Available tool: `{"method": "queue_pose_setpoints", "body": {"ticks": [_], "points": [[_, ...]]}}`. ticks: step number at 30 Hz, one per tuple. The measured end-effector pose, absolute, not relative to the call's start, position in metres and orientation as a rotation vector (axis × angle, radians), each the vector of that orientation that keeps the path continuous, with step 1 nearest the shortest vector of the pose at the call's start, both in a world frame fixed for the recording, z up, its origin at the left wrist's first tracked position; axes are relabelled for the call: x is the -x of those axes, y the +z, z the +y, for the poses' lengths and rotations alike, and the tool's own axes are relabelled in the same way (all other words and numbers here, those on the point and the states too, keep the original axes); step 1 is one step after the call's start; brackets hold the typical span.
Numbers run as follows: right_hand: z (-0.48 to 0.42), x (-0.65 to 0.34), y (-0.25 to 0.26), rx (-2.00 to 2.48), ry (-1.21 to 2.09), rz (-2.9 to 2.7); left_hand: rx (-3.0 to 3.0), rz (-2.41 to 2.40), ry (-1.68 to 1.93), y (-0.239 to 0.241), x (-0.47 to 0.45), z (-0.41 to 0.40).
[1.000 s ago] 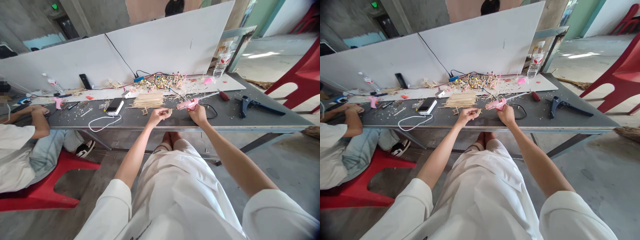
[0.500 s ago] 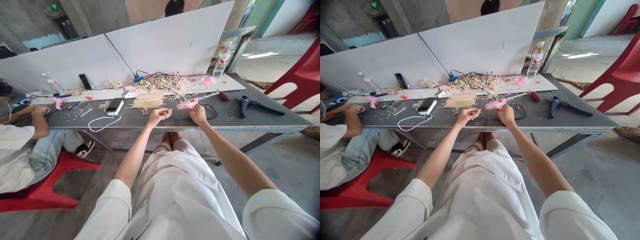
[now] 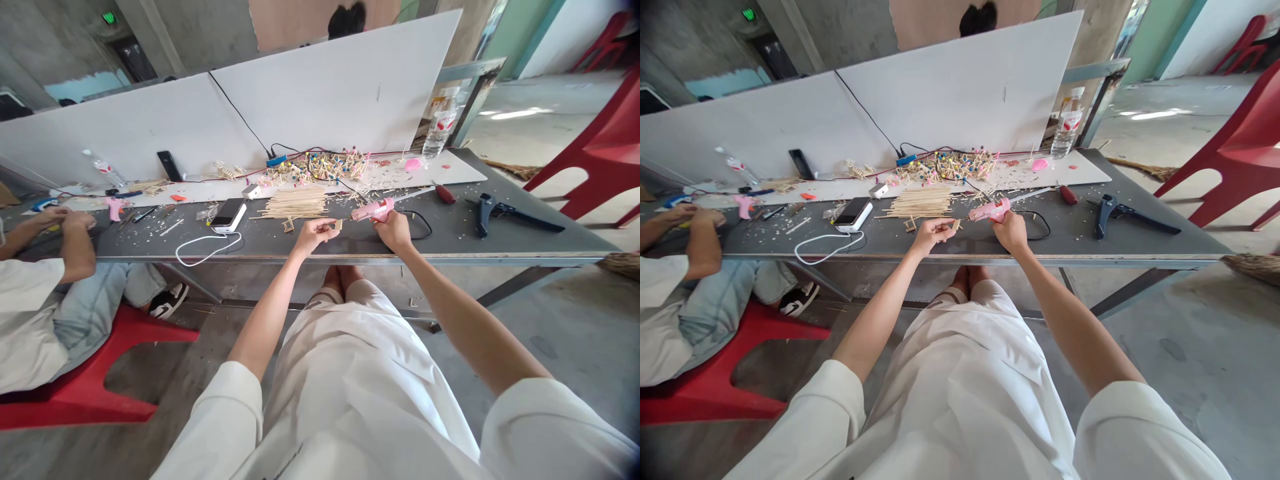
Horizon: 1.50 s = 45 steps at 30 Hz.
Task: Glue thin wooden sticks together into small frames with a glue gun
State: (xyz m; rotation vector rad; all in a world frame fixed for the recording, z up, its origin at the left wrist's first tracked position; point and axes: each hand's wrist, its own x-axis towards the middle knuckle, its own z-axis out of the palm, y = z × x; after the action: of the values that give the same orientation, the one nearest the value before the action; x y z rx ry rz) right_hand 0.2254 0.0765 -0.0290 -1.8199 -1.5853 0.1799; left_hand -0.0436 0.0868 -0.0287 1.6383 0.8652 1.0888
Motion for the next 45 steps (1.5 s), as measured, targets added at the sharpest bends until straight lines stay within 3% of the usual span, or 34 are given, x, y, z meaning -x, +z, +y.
{"method": "queue_pose_setpoints", "body": {"ticks": [45], "points": [[0.0769,-0.2250,-0.0289,1.819,0.198,-1.557,-1.633,0.861,1.050,-0.0246,0.0447,0.0825]]}}
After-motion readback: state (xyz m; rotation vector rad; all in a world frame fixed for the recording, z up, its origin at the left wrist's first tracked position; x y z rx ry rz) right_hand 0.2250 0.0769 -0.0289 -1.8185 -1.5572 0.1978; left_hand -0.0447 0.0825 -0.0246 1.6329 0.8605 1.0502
